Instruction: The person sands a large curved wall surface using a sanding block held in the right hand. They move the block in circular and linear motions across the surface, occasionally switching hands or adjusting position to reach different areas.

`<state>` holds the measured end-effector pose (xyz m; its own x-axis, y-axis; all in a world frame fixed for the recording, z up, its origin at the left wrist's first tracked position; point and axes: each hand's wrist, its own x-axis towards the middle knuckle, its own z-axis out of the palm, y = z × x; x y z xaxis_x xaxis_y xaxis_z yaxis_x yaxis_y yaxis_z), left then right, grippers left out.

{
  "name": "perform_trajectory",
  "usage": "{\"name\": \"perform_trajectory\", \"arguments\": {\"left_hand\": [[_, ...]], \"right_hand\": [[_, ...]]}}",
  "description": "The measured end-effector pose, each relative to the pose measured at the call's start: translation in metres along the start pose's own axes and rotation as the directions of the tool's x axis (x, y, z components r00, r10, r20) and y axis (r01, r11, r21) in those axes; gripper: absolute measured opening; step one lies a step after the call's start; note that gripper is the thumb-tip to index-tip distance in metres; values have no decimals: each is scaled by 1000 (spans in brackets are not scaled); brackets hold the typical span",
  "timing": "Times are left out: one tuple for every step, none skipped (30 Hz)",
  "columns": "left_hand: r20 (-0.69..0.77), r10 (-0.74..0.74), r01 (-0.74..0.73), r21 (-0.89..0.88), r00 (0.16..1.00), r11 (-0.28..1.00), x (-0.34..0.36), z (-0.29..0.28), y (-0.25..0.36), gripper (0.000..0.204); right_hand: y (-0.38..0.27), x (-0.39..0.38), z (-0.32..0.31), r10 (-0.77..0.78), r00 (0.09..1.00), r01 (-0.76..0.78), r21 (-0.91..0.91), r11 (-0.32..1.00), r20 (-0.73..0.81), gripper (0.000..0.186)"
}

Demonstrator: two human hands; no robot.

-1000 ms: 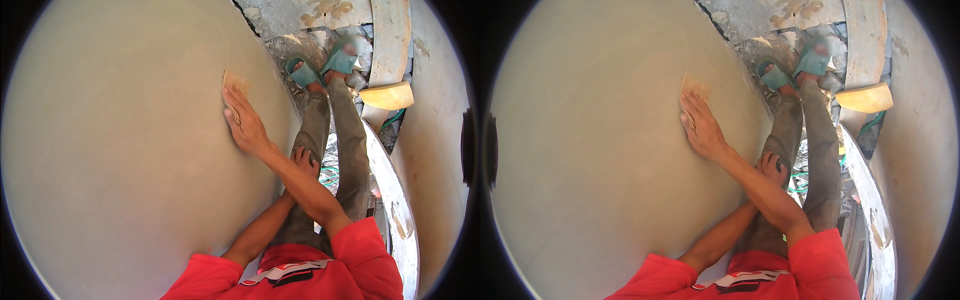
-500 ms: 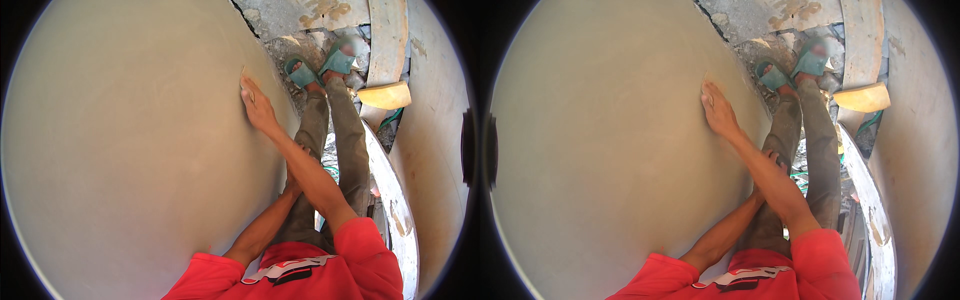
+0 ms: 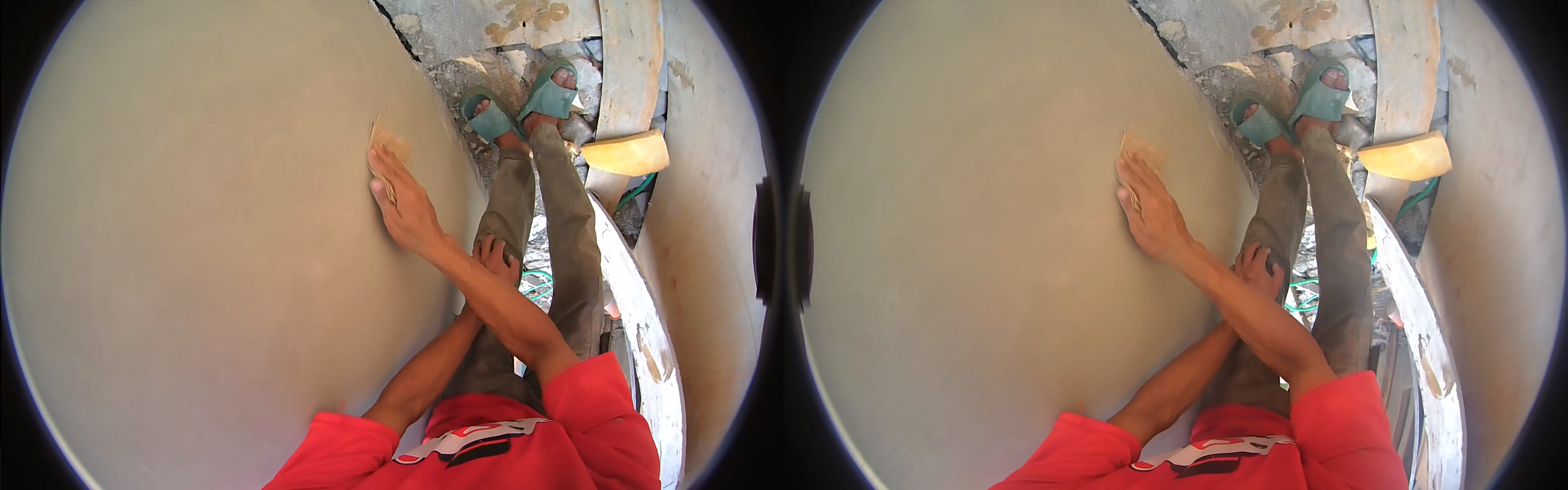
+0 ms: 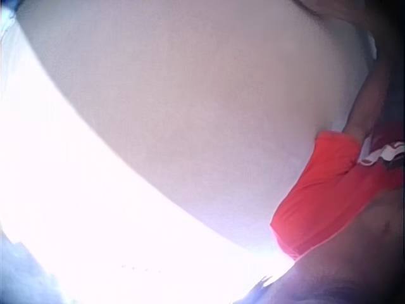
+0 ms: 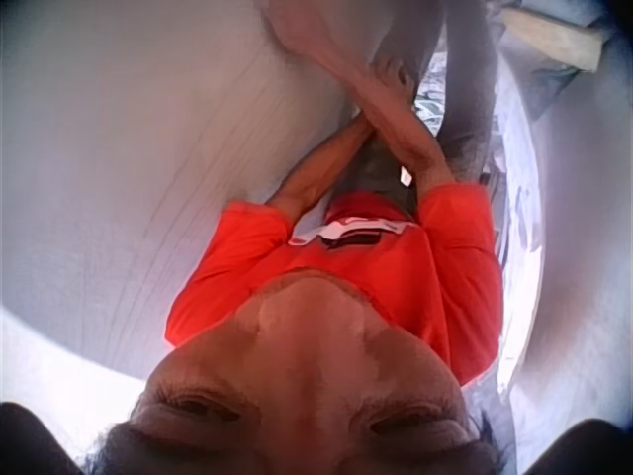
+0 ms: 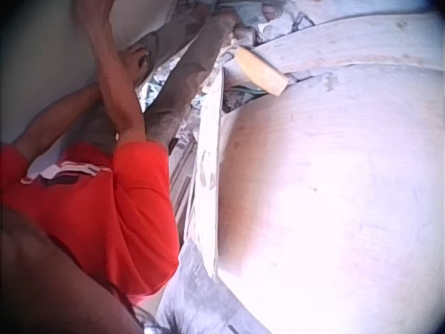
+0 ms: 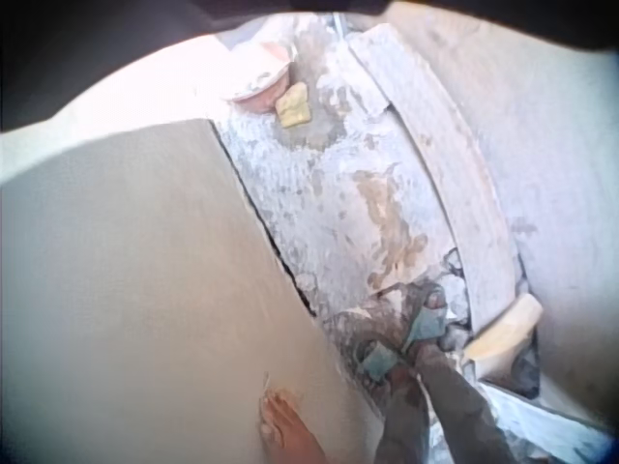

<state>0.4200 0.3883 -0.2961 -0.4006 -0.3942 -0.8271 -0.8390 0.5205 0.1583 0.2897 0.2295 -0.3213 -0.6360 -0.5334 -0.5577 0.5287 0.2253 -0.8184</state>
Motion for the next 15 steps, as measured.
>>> {"name": "perform_trajectory", "arguments": {"left_hand": [[18,-23,23,-9,1000,1000,3,-8,8,39],[36,-47,48,-19,998,999,5,-17,14,39],[2,-1,1,-23,1000,1000,4,-17,13,38],[-27,53,-54,-25,998,998,4,-13,6,38],[-41,84,-85,-23,996,996,1,-8,0,38],[-58,113,-114,-20,992,993,-1,-3,-4,37],[-66,112,-113,-17,992,993,0,0,-6,38],[-45,88,-89,-16,995,996,0,3,-7,38],[-38,48,-49,-17,998,999,2,3,-6,39],[10,-6,6,-17,1000,1000,4,-6,3,40],[63,-51,52,-12,997,999,5,-13,8,41],[54,-33,34,-14,998,999,4,-13,6,41],[37,-14,14,-11,999,1000,2,-10,1,41],[20,5,-5,-9,1000,1000,1,-6,-3,41],[0,39,-39,-1,999,999,0,-4,-3,40]], "right_hand": [[-5,-15,1,-71,997,71,13,997,12,51],[6,-20,0,9,1000,-9,-1,1000,8,50],[23,-24,-3,84,996,-84,-12,996,-6,49],[28,-17,-9,158,987,-159,-24,987,-30,48],[34,-3,-11,196,980,-196,15,981,-42,48],[33,18,-16,236,971,-233,54,971,-48,47],[28,33,-18,273,961,-268,90,959,-44,47],[15,26,-15,171,984,-168,63,984,-51,47],[-6,4,-4,68,997,-67,38,997,-30,47],[-19,-15,2,-30,999,31,12,999,-19,48],[-15,-29,1,-23,1000,23,3,1000,-14,48],[-6,-42,0,-18,1000,18,-4,1000,-6,48],[-3,-49,-1,-14,1000,14,-10,1000,1,48],[9,-37,-1,50,999,-50,6,999,-13,48],[23,-5,-6,109,993,-108,21,994,-44,47]]}}
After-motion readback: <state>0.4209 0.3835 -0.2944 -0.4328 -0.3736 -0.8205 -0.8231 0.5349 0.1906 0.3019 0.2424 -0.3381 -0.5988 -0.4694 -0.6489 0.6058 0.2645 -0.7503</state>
